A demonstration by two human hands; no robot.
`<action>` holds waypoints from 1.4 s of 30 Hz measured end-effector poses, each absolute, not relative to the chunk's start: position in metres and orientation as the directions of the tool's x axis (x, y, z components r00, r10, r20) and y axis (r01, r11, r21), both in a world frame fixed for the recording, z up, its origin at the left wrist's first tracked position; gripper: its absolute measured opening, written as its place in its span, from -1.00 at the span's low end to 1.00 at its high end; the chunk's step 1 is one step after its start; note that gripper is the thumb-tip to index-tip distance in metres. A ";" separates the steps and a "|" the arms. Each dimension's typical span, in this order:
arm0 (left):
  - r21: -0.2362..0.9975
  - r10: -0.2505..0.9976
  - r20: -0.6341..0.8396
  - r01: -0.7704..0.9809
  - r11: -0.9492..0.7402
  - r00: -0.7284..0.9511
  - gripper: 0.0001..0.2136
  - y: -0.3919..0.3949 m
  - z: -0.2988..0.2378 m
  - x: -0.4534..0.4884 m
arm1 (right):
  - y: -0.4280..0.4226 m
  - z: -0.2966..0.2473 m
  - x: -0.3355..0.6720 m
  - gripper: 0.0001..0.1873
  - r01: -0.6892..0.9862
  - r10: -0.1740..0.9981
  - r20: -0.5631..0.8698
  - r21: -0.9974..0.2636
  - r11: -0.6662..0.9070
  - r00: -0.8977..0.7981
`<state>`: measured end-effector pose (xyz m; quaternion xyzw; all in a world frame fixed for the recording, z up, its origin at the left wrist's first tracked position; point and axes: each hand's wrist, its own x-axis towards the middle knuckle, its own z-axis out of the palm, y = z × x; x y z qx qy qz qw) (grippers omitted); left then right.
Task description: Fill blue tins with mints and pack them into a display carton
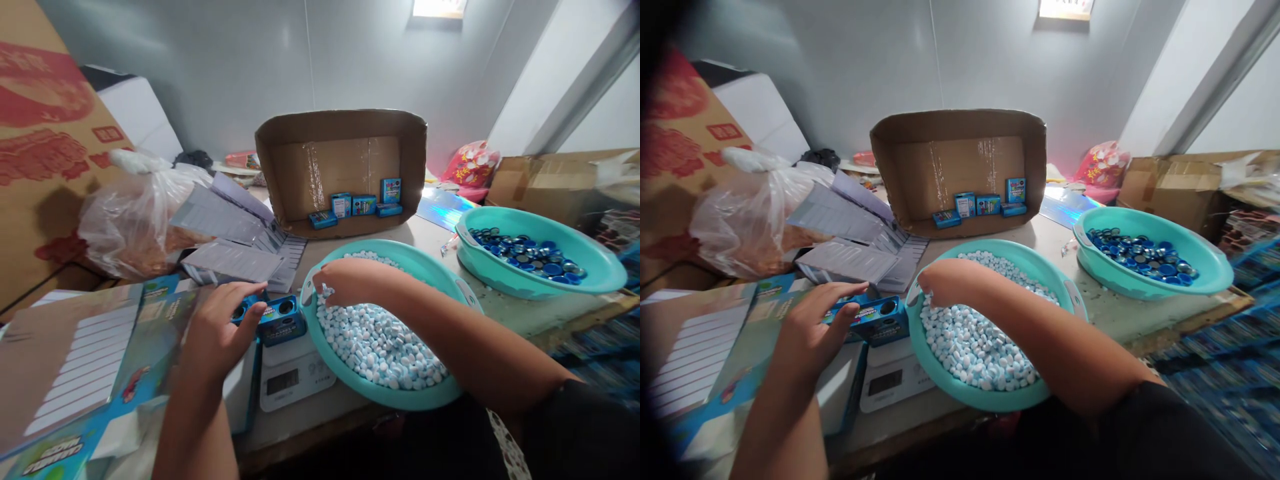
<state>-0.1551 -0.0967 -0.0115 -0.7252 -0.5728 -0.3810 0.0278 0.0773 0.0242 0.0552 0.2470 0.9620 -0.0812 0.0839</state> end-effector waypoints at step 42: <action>0.384 0.889 0.438 0.868 -0.315 0.129 -0.64 -0.091 -0.010 -0.144 | 0.027 0.052 0.074 -0.69 0.522 0.488 -0.224 -0.133 0.842 -0.844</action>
